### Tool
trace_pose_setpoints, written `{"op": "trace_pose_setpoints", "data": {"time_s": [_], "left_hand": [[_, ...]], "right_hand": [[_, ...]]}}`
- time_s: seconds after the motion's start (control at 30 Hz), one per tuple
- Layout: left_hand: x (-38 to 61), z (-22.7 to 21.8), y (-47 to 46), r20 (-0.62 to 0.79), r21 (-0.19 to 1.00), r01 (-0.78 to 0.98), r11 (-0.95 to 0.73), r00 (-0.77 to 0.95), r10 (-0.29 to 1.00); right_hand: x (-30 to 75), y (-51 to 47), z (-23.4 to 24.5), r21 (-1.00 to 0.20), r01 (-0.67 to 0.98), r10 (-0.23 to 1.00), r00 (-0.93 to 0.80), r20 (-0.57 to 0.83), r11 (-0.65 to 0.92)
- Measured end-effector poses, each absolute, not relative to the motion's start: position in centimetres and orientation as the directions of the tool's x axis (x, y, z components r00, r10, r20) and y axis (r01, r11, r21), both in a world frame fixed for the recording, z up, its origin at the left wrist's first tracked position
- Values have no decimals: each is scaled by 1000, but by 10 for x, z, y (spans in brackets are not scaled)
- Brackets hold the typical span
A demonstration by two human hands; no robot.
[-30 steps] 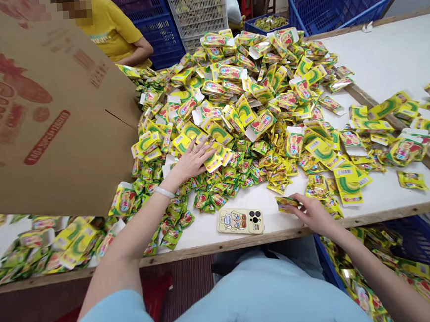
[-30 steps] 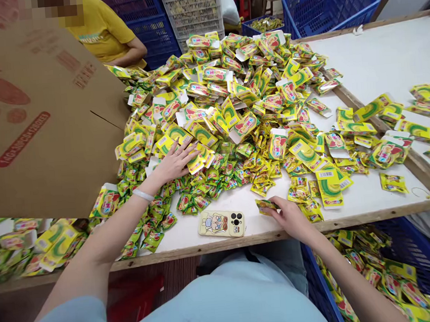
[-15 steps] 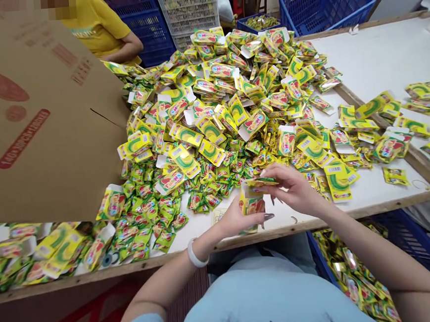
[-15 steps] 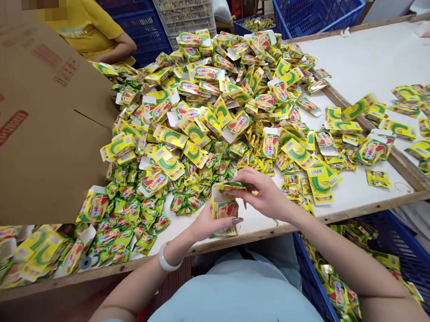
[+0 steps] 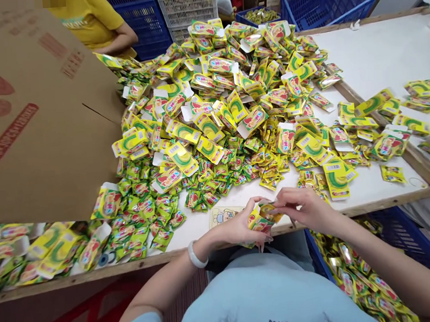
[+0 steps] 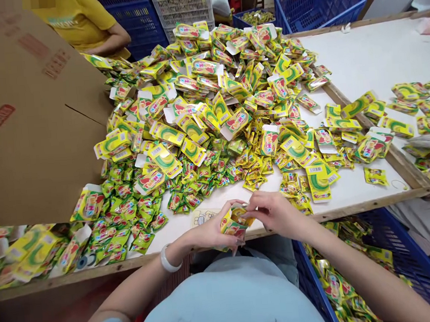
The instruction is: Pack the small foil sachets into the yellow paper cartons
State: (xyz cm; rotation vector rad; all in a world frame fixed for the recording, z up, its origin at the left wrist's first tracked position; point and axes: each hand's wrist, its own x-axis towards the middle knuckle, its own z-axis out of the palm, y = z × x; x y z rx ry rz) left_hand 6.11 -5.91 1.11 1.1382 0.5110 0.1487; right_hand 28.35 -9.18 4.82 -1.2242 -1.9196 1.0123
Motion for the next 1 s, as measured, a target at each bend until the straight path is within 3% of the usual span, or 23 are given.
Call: {"op": "trace_pose_setpoints", "data": {"time_s": [0.07, 0.2, 0.27, 0.33, 0.4, 0.47, 0.5, 0.57, 0.6, 0.63, 0.7, 0.77, 0.83, 0.93, 1.0], "left_hand": [[63, 9, -62, -323, 864, 143, 483, 893, 314], [72, -6, -71, -342, 838, 141, 527, 889, 305], [80, -15, -78, -326, 849, 131, 512, 892, 312], [88, -19, -83, -273, 885, 111, 453, 911, 309], [90, -17, -80, -194, 961, 102, 258, 913, 359], [82, -11, -68, -96, 982, 162, -93, 865, 493], [73, -8, -58, -36, 931, 236, -280, 820, 571], [47, -8, -34, 107, 720, 433, -542, 703, 703], [32, -10, -22, 152, 616, 519, -593, 660, 736], [17, -15, -11, 183, 538, 584, -608, 623, 760], [-10, -26, 5, 222, 457, 678, -575, 539, 812], [-27, -38, 12, 234, 432, 724, -537, 485, 842], [-34, -47, 14, 238, 398, 755, -522, 464, 853], [-31, -54, 15, 260, 301, 795, -526, 463, 848], [-28, -57, 16, 279, 237, 799, -553, 489, 826]], "right_hand": [[283, -100, 42, -865, 406, 915, -381, 133, 295], [278, -115, 38, -952, 306, 838, -516, -176, -12], [278, -122, 34, -950, 290, 791, -552, -261, -111], [289, -128, 32, -944, 325, 824, -519, -225, -53], [317, -132, 35, -899, 431, 919, -381, -100, 80], [362, -132, 42, -765, 625, 988, -116, 105, 155], [385, -130, 46, -648, 754, 970, 60, 235, 111], [421, -123, 49, -287, 943, 854, 283, 436, -165], [428, -117, 45, -125, 959, 821, 282, 496, -254], [428, -111, 38, 6, 969, 834, 208, 511, -246], [405, -96, 14, 150, 988, 897, -98, 430, 37], [366, -79, -17, 165, 899, 848, -438, 300, 405], [330, -65, -42, 128, 809, 764, -585, 274, 574], [301, -51, -57, -21, 806, 750, -539, 383, 591], [294, -50, -53, -245, 808, 802, -397, 446, 536]]}}
